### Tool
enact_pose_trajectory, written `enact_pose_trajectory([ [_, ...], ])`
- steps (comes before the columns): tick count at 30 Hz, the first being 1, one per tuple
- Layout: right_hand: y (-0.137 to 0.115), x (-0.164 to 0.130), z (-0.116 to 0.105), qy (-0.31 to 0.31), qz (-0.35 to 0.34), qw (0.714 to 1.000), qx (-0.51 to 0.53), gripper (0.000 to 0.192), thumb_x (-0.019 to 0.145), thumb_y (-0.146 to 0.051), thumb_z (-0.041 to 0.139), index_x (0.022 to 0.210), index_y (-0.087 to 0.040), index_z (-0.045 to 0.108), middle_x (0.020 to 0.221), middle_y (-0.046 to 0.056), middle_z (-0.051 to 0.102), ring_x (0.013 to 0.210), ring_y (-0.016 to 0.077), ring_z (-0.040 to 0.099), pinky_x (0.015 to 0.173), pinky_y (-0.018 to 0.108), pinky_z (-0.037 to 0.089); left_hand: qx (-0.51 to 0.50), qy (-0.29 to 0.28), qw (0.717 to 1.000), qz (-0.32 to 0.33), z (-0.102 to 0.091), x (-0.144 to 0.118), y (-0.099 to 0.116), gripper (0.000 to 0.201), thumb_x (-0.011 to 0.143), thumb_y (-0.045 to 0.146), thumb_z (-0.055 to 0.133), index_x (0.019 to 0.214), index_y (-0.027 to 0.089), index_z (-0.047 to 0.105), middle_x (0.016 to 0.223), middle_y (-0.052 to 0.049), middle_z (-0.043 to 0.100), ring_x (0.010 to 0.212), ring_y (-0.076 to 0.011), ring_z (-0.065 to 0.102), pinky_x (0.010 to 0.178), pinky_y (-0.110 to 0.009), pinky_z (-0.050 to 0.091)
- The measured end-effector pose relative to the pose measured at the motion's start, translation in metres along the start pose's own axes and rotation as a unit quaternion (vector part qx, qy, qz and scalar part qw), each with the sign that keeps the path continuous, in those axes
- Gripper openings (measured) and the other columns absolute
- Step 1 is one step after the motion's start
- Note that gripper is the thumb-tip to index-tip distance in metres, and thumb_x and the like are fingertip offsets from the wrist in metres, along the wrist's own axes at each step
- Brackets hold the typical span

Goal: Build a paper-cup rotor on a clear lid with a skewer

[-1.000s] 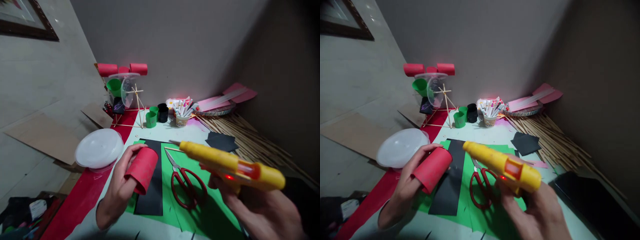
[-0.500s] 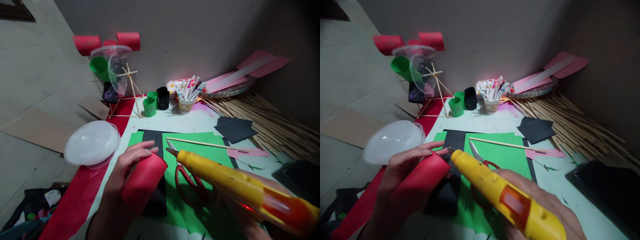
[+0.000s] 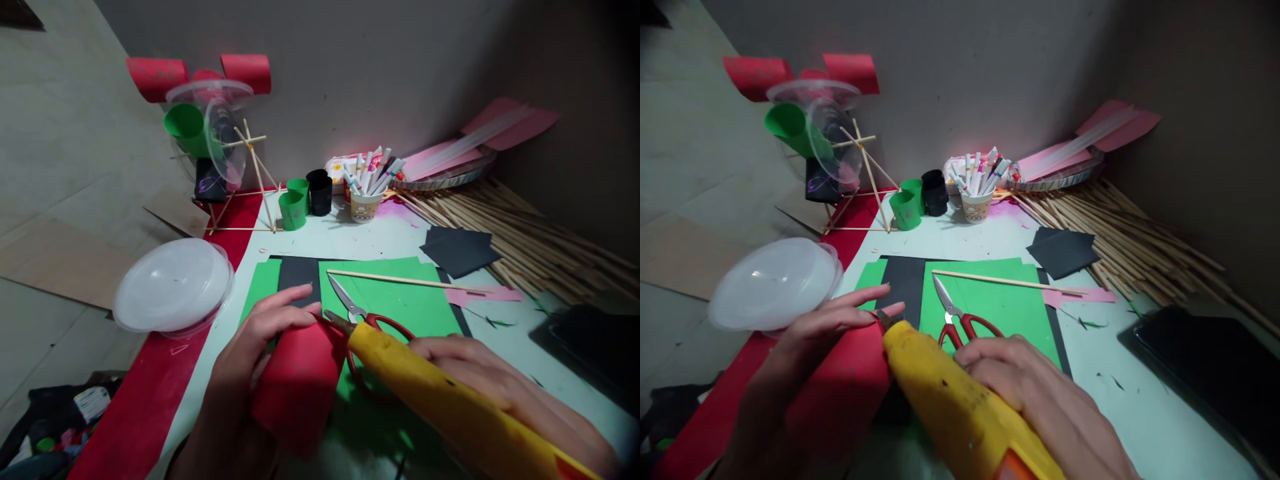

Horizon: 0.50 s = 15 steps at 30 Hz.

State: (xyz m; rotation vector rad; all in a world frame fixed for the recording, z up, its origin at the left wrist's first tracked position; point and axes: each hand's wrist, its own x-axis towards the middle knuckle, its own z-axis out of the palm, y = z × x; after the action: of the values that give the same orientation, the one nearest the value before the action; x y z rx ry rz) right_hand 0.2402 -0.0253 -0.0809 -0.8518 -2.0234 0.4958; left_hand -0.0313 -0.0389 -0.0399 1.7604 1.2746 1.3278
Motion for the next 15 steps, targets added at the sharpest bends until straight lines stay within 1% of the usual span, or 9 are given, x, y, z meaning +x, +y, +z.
enact_pose_trajectory([
  [2, 0.000, -0.004, 0.002, -0.009, -0.004, 1.000, -0.001, 0.039, 0.103, -0.064, 0.041, 0.127, -0.035, 0.054, 0.111, 0.001, 0.075, 0.096, 0.0255, 0.076, 0.087, 0.030, 0.063, -0.025, 0.004, 1.000, -0.006, 0.003, -0.001, -0.003, 0.027, 0.098, 0.020, 0.061, 0.116, 0.036, 0.073, 0.141, -0.001, 0.069, 0.109, -0.0252, 0.077, 0.095, -0.038, 0.064],
  [4, 0.000, -0.005, 0.003, -0.030, -0.013, 0.999, -0.001, 0.041, 0.104, -0.063, 0.042, 0.132, -0.035, 0.052, 0.116, 0.000, 0.076, 0.100, 0.0251, 0.077, 0.095, 0.030, 0.061, -0.045, 0.003, 0.999, -0.008, 0.004, -0.003, -0.005, 0.027, 0.099, 0.020, 0.060, 0.116, 0.036, 0.073, 0.140, 0.000, 0.070, 0.109, -0.0237, 0.077, 0.096, -0.036, 0.063],
  [5, -0.001, -0.005, 0.003, -0.040, -0.018, 0.999, 0.001, 0.041, 0.104, -0.062, 0.042, 0.133, -0.034, 0.051, 0.116, 0.000, 0.076, 0.099, 0.0239, 0.077, 0.094, 0.029, 0.061, -0.052, 0.008, 0.998, -0.015, 0.004, -0.004, -0.007, 0.026, 0.099, 0.020, 0.059, 0.115, 0.035, 0.074, 0.139, -0.001, 0.070, 0.109, -0.0240, 0.077, 0.096, -0.036, 0.063],
  [7, -0.003, 0.000, 0.003, -0.053, -0.025, 0.998, 0.019, 0.031, 0.108, -0.053, 0.040, 0.128, -0.033, 0.051, 0.111, -0.001, 0.076, 0.093, 0.0205, 0.077, 0.088, 0.025, 0.062, -0.071, 0.007, 0.997, -0.041, 0.003, -0.005, -0.010, 0.023, 0.099, 0.022, 0.060, 0.113, 0.032, 0.075, 0.136, -0.003, 0.073, 0.112, -0.0259, 0.076, 0.094, -0.036, 0.064],
  [8, -0.004, 0.004, 0.002, -0.062, -0.030, 0.997, 0.028, 0.025, 0.109, -0.048, 0.040, 0.125, -0.032, 0.050, 0.108, 0.000, 0.076, 0.090, 0.0193, 0.077, 0.085, 0.023, 0.062, -0.083, -0.003, 0.995, -0.057, 0.001, -0.005, -0.012, 0.021, 0.098, 0.024, 0.061, 0.111, 0.031, 0.077, 0.134, -0.004, 0.074, 0.113, -0.0268, 0.075, 0.091, -0.035, 0.065],
  [10, -0.005, 0.010, 0.000, -0.095, -0.055, 0.993, 0.033, 0.020, 0.108, -0.045, 0.045, 0.121, -0.031, 0.050, 0.104, 0.000, 0.075, 0.087, 0.0185, 0.076, 0.078, 0.022, 0.062, -0.112, -0.009, 0.989, -0.101, -0.001, -0.005, -0.018, 0.020, 0.098, 0.028, 0.062, 0.108, 0.029, 0.079, 0.129, -0.004, 0.076, 0.113, -0.0276, 0.075, 0.086, -0.033, 0.066],
  [12, -0.003, 0.014, -0.003, -0.122, -0.074, 0.990, 0.014, 0.027, 0.106, -0.050, 0.050, 0.123, -0.029, 0.050, 0.104, 0.003, 0.075, 0.087, 0.0197, 0.076, 0.076, 0.022, 0.062, -0.140, 0.003, 0.979, -0.148, -0.002, -0.005, -0.023, 0.024, 0.100, 0.031, 0.057, 0.106, 0.028, 0.080, 0.124, -0.003, 0.079, 0.109, -0.0275, 0.077, 0.083, -0.034, 0.068],
  [13, -0.001, 0.014, -0.005, -0.129, -0.080, 0.988, 0.004, 0.031, 0.105, -0.052, 0.052, 0.124, -0.028, 0.050, 0.104, 0.003, 0.075, 0.087, 0.0201, 0.076, 0.076, 0.023, 0.061, -0.152, -0.002, 0.975, -0.164, -0.003, -0.005, -0.024, 0.025, 0.101, 0.031, 0.056, 0.104, 0.028, 0.081, 0.120, -0.003, 0.080, 0.106, -0.0274, 0.078, 0.082, -0.035, 0.068],
  [15, 0.006, 0.010, -0.007, -0.133, -0.087, 0.987, -0.007, 0.039, 0.104, -0.057, 0.052, 0.129, -0.027, 0.051, 0.105, 0.004, 0.075, 0.087, 0.0197, 0.076, 0.077, 0.024, 0.061, -0.158, -0.025, 0.973, -0.169, -0.001, -0.006, -0.023, 0.024, 0.100, 0.030, 0.057, 0.102, 0.028, 0.081, 0.117, -0.002, 0.081, 0.104, -0.0273, 0.079, 0.080, -0.035, 0.069],
])
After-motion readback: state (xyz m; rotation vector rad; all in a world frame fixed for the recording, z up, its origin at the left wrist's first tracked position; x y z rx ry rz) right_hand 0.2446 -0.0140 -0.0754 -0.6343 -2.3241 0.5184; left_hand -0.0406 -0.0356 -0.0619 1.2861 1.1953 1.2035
